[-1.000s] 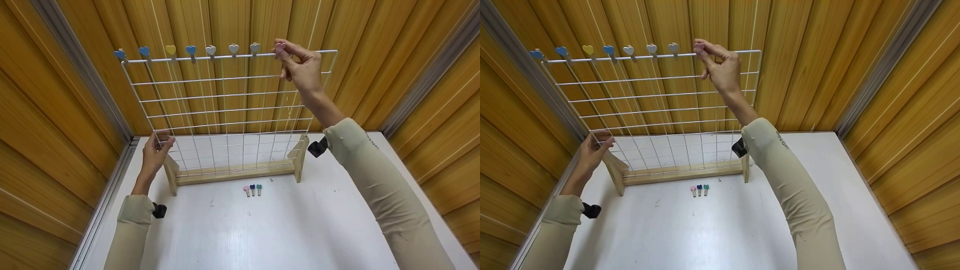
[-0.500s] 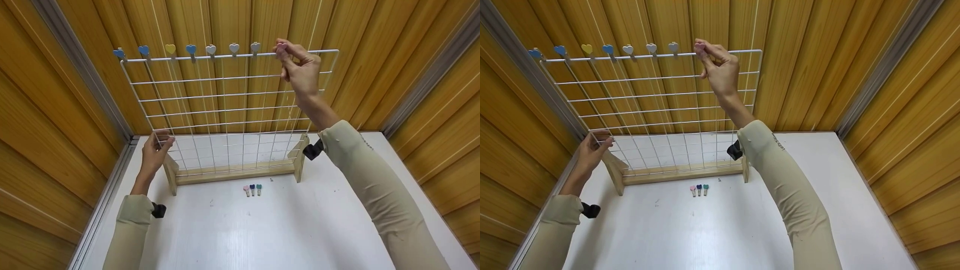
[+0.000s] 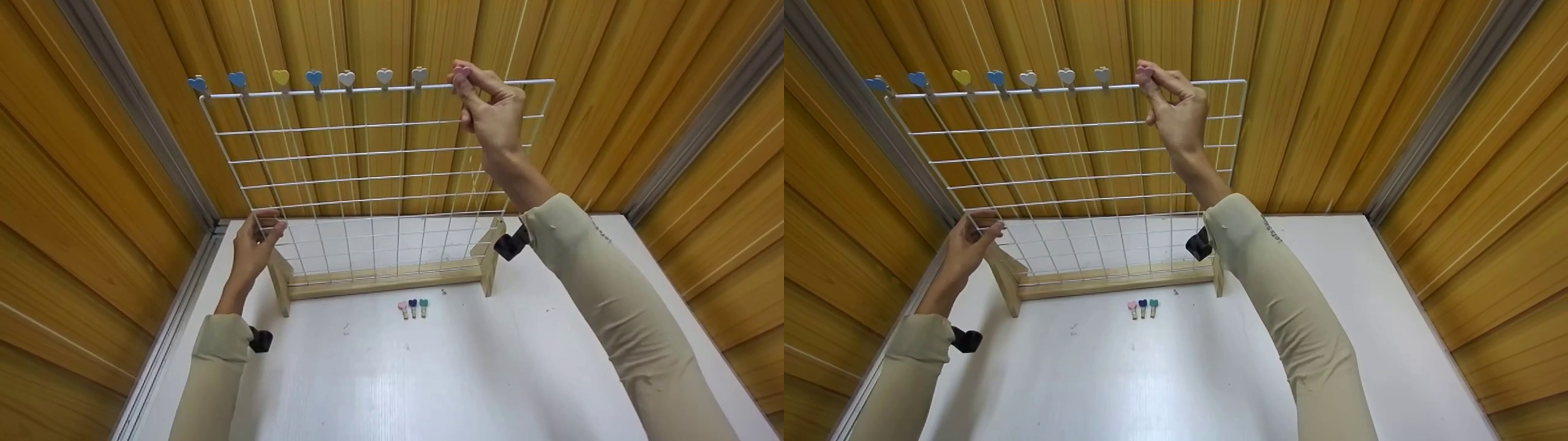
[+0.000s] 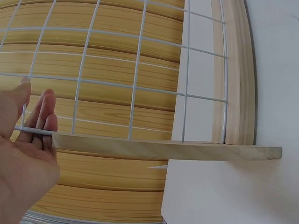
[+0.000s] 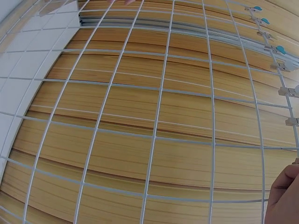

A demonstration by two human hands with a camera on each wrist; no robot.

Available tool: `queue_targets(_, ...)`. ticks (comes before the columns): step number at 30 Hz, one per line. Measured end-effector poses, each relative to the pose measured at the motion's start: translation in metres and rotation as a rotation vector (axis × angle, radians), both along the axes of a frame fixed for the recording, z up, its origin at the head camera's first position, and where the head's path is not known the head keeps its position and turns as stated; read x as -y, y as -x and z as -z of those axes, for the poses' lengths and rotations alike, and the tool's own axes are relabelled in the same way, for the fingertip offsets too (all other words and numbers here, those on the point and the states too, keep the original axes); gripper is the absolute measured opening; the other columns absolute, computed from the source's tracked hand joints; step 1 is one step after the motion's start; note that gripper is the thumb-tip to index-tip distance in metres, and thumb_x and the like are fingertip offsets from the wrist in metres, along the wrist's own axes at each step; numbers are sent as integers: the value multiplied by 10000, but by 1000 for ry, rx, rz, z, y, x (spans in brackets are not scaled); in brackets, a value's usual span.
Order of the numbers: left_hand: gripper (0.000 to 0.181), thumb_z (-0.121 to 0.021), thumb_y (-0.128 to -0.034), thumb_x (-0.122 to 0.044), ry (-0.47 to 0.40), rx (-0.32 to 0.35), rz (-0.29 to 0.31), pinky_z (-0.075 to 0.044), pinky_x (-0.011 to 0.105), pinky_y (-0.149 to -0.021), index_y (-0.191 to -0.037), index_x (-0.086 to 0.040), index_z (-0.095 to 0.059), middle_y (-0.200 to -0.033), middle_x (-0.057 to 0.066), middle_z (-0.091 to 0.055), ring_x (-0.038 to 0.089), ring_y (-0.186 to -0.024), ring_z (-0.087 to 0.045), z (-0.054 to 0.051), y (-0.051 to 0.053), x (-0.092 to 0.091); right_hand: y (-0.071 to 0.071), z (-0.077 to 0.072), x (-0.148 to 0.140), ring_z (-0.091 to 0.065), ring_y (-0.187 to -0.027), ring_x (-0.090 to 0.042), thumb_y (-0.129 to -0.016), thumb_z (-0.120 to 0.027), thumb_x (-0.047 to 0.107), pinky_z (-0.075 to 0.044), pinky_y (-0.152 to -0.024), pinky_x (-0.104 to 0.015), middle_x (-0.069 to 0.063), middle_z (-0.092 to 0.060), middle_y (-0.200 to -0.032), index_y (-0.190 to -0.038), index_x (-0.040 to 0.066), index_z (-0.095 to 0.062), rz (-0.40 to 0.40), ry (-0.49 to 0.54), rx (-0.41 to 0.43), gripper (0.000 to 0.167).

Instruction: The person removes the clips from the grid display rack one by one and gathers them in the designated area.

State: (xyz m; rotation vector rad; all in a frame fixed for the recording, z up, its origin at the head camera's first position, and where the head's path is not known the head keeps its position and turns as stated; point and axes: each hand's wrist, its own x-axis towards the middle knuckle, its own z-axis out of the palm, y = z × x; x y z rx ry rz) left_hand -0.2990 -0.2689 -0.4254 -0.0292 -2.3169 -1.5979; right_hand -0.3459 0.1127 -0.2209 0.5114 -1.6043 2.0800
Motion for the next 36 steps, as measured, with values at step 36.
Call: queue_targets(36, 383, -674, -1004, -254, -13, 16, -17, -480, 168, -829, -1335, -87, -577, -1173, 94, -677, 19, -931, -650, 3, 6, -4, -10, 39, -36, -538, -448, -63, -993, -647, 46, -416, -443, -162, -40, -781, -890, -1164, 1, -745, -171, -158, -38, 202)
